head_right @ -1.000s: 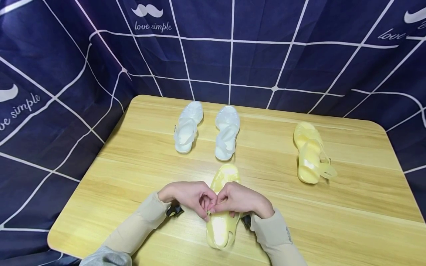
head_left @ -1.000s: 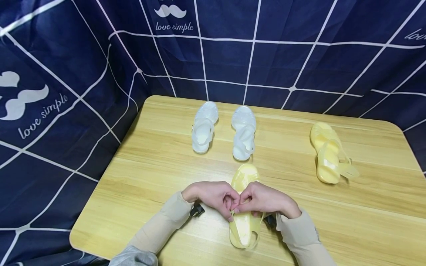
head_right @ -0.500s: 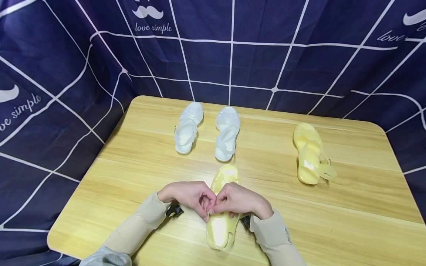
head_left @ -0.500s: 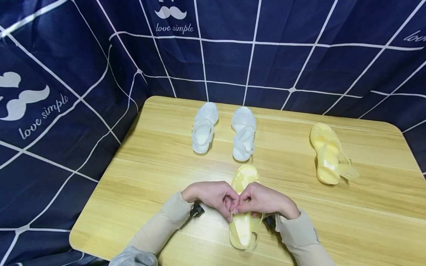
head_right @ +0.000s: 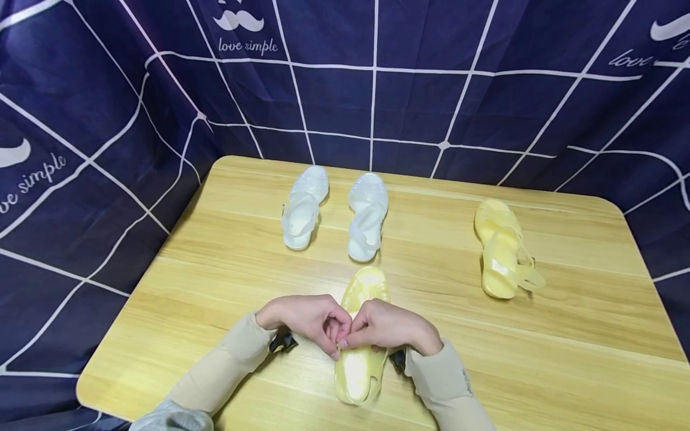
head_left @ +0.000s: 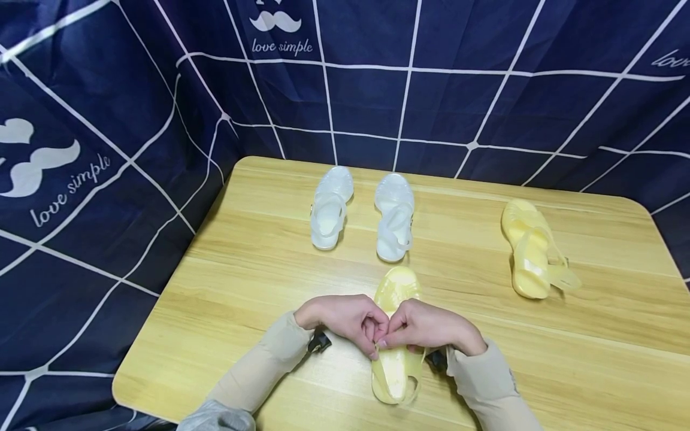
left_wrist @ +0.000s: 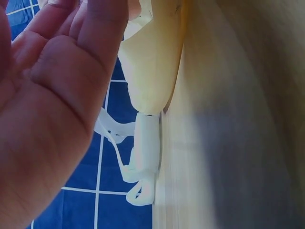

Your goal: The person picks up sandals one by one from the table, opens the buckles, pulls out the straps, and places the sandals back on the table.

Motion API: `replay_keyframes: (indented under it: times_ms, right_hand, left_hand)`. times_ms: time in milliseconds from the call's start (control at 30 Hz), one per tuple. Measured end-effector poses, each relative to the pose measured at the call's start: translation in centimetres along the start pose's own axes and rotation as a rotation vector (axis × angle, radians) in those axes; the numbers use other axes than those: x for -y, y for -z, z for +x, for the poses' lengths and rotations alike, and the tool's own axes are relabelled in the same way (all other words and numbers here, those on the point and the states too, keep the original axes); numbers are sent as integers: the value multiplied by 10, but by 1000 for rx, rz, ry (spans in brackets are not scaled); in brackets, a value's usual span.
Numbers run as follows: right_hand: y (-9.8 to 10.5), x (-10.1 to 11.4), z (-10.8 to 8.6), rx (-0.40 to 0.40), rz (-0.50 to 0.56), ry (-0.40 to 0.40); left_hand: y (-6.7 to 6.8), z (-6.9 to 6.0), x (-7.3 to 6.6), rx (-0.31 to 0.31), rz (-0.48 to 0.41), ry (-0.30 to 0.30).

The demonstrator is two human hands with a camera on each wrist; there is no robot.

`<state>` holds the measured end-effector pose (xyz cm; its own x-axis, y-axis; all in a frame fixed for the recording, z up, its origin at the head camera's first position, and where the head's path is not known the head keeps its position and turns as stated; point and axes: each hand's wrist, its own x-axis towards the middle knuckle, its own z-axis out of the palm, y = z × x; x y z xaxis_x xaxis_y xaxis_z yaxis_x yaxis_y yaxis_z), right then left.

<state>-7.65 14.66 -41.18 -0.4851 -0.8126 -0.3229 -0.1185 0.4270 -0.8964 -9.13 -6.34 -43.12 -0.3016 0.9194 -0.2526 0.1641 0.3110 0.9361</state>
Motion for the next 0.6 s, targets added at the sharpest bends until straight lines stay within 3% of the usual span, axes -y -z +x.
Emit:
replay_keyframes:
  times_ms: [267, 600]
  right_hand:
    - [-1, -3, 2, -34, -27, 42]
    - [3, -11, 4, 18, -15, 115]
  left_hand:
    - [0, 0, 1, 4, -6, -1]
    - [1, 0, 1, -16, 12, 11]
